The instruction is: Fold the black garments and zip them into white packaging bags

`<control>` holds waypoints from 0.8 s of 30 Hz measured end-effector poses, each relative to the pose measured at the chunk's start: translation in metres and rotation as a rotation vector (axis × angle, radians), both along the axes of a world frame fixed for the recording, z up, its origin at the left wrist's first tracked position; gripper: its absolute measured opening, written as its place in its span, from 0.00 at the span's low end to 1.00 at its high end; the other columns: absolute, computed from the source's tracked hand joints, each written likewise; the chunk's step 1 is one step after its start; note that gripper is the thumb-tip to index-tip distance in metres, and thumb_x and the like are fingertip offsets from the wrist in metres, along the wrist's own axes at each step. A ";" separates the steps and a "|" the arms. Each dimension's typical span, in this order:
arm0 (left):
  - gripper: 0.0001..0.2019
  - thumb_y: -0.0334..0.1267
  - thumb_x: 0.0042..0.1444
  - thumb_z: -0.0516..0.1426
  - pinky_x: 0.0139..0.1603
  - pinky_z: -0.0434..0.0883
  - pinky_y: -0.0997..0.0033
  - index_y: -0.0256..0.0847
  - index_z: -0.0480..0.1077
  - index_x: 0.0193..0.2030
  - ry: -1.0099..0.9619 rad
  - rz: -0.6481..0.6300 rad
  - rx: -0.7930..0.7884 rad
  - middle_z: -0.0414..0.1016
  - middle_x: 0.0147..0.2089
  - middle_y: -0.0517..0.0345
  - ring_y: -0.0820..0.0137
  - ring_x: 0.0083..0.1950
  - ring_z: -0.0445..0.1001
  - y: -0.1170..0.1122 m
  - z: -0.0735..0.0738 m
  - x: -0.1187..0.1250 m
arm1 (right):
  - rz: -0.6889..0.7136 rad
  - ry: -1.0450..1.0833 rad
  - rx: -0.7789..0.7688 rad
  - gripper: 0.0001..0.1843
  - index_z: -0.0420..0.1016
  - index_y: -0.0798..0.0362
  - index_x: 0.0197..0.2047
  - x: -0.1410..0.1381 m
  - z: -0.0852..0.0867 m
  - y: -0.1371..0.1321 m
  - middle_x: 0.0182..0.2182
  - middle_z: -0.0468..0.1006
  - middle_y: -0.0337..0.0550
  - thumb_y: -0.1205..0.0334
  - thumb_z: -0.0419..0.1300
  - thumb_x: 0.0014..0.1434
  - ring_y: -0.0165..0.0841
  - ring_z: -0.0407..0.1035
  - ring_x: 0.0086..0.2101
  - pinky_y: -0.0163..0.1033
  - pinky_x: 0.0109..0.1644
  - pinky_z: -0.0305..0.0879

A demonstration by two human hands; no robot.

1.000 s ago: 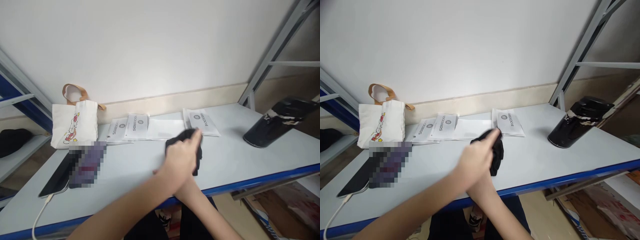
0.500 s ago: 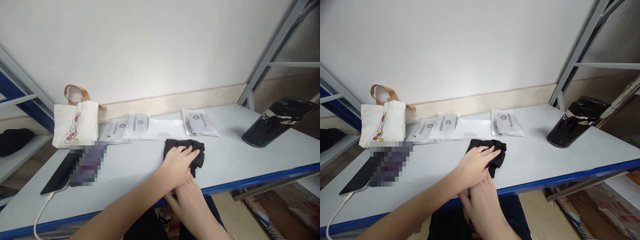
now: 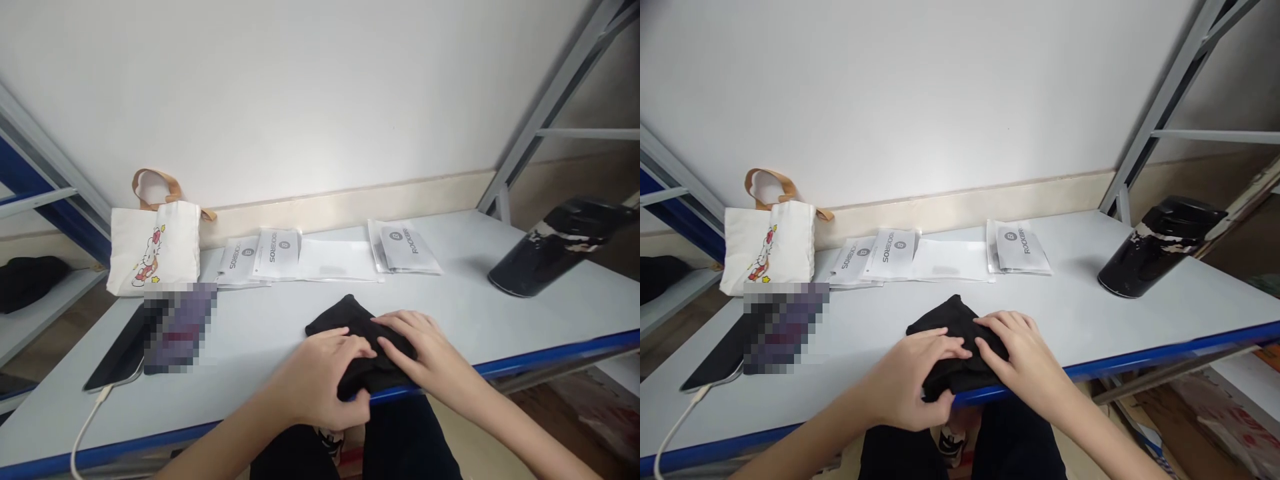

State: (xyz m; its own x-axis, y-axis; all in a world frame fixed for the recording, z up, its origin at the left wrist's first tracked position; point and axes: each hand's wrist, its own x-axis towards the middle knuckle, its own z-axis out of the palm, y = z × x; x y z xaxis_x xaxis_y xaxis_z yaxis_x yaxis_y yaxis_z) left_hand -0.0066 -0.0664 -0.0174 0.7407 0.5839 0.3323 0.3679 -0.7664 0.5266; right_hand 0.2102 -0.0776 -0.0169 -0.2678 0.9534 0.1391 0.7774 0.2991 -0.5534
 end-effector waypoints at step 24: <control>0.27 0.48 0.56 0.54 0.60 0.61 0.52 0.43 0.59 0.62 0.301 0.268 0.583 0.66 0.59 0.53 0.56 0.61 0.61 -0.028 -0.035 -0.033 | 0.205 -0.401 0.461 0.10 0.73 0.55 0.39 -0.036 -0.007 0.139 0.36 0.73 0.48 0.67 0.51 0.60 0.37 0.67 0.38 0.40 0.42 0.60</control>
State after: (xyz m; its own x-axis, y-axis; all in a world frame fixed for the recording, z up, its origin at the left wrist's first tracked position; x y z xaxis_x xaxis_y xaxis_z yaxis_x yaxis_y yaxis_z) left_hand -0.0396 -0.0941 -0.0523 0.7048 0.5486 0.4498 0.6487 -0.7550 -0.0957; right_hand 0.1744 0.0618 -0.0238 -0.5548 0.7435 0.3735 0.7988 0.6015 -0.0109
